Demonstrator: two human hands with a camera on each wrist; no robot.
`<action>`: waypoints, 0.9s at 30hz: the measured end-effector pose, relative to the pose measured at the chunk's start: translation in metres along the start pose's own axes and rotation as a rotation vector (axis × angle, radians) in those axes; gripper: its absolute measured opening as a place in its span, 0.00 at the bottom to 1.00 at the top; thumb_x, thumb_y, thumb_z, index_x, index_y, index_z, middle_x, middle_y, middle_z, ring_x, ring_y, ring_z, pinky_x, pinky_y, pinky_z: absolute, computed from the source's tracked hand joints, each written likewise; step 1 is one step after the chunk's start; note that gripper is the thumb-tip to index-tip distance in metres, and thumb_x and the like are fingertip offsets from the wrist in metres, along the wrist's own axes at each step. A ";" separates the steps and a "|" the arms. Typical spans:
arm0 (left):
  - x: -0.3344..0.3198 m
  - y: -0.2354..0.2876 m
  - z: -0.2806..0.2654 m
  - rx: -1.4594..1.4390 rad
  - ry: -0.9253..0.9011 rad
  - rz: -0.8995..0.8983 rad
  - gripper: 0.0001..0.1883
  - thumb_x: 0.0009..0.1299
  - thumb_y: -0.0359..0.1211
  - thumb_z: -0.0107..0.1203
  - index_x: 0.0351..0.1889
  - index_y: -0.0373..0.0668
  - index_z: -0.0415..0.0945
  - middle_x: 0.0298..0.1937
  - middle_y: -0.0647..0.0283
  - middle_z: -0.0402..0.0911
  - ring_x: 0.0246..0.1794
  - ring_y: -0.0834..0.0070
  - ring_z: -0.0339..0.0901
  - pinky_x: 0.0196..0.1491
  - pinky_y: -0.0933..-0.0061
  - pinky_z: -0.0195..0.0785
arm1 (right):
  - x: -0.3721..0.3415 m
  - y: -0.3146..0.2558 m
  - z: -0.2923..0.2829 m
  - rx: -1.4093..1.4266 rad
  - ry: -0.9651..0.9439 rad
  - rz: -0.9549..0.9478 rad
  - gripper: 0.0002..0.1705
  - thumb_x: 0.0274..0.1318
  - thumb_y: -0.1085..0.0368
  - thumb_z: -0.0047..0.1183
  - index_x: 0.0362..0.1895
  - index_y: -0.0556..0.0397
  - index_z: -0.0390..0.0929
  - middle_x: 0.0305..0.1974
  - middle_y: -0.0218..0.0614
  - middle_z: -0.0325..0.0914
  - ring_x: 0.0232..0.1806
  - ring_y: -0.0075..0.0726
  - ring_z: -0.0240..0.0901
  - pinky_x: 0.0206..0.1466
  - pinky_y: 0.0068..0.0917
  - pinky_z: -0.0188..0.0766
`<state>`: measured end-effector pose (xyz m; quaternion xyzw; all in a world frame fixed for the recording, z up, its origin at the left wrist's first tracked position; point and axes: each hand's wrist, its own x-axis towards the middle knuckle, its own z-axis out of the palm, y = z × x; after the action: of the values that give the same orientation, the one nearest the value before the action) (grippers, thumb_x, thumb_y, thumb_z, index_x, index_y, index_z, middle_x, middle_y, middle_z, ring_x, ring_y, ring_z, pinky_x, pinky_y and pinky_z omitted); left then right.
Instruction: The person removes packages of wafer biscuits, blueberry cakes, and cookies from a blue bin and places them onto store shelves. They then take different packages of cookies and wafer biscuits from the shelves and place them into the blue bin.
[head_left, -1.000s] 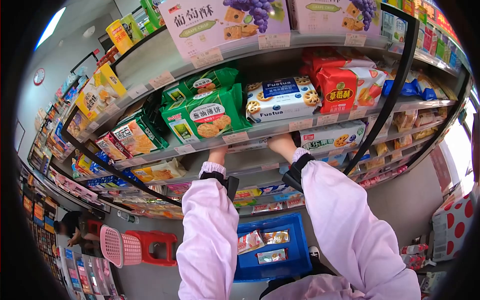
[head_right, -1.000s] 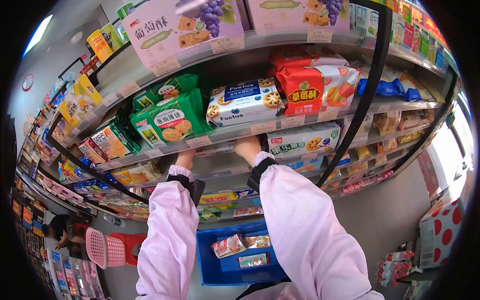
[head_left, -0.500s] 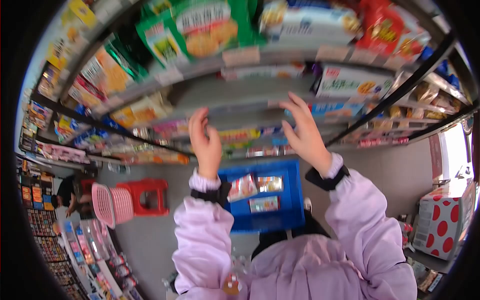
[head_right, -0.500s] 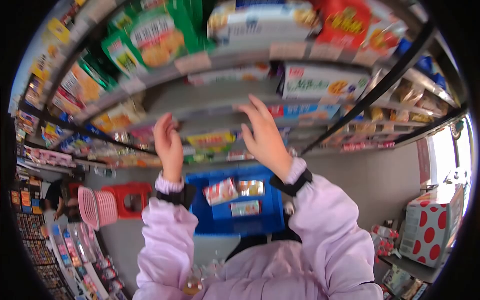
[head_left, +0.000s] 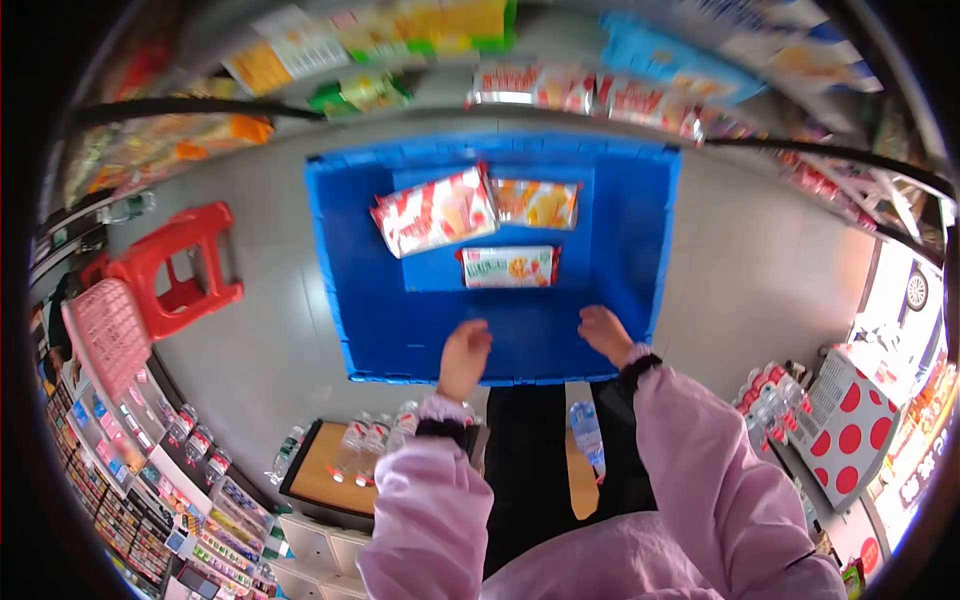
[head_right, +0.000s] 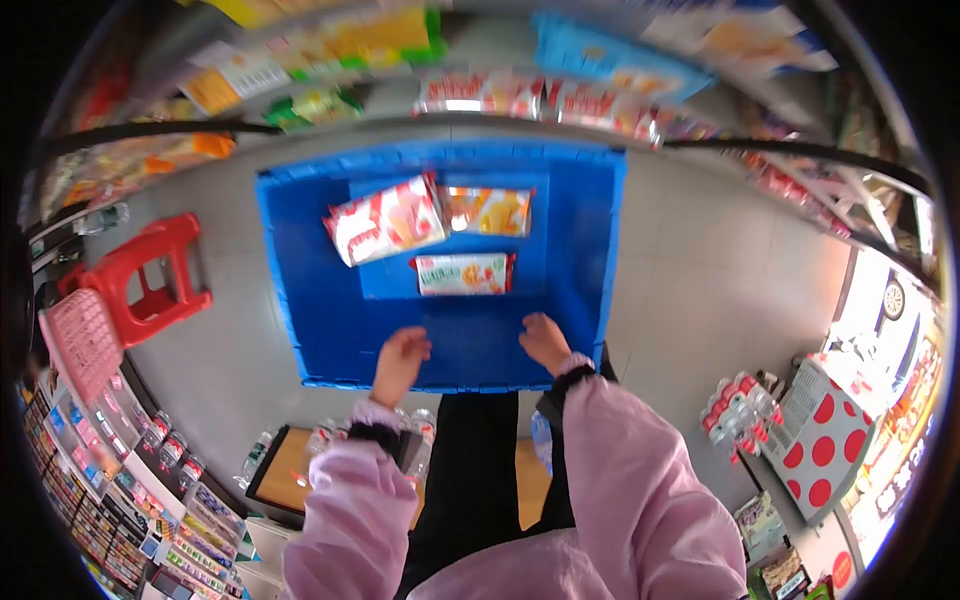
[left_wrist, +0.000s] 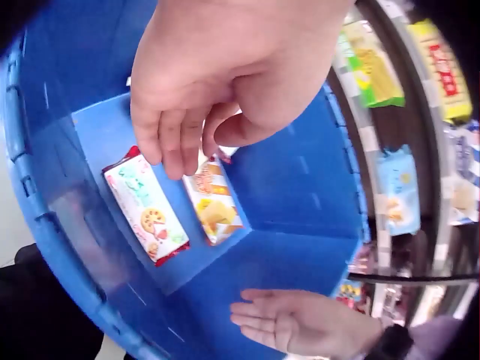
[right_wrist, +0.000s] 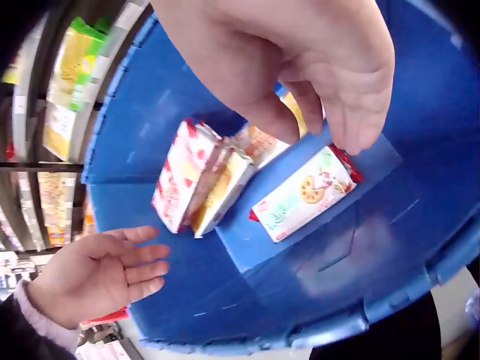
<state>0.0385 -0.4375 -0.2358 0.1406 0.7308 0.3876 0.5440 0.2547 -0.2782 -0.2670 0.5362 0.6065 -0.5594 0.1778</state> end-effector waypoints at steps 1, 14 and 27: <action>0.022 -0.011 -0.001 -0.006 0.002 -0.139 0.13 0.63 0.22 0.42 0.47 0.35 0.69 0.33 0.59 0.76 0.30 0.77 0.74 0.32 0.80 0.67 | 0.024 0.017 0.015 -0.086 0.015 -0.033 0.19 0.41 0.67 0.49 0.41 0.62 0.72 0.40 0.53 0.73 0.46 0.54 0.69 0.49 0.36 0.66; 0.238 -0.222 0.011 0.132 0.242 -0.341 0.17 0.54 0.30 0.53 0.39 0.28 0.71 0.37 0.48 0.77 0.37 0.60 0.77 0.37 0.66 0.68 | 0.221 0.095 0.080 0.045 -0.119 0.223 0.24 0.39 0.69 0.56 0.44 0.66 0.69 0.43 0.49 0.74 0.44 0.42 0.71 0.49 0.29 0.65; 0.139 -0.127 0.009 -0.395 0.256 -0.404 0.17 0.58 0.25 0.48 0.46 0.33 0.71 0.40 0.59 0.77 0.38 0.71 0.75 0.41 0.71 0.67 | 0.147 0.067 0.061 0.546 -0.039 -0.040 0.20 0.39 0.71 0.55 0.42 0.63 0.72 0.38 0.46 0.76 0.41 0.38 0.73 0.46 0.30 0.67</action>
<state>0.0229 -0.4307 -0.4233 -0.1659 0.7171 0.4206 0.5303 0.2347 -0.2778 -0.4386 0.5414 0.4402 -0.7158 0.0273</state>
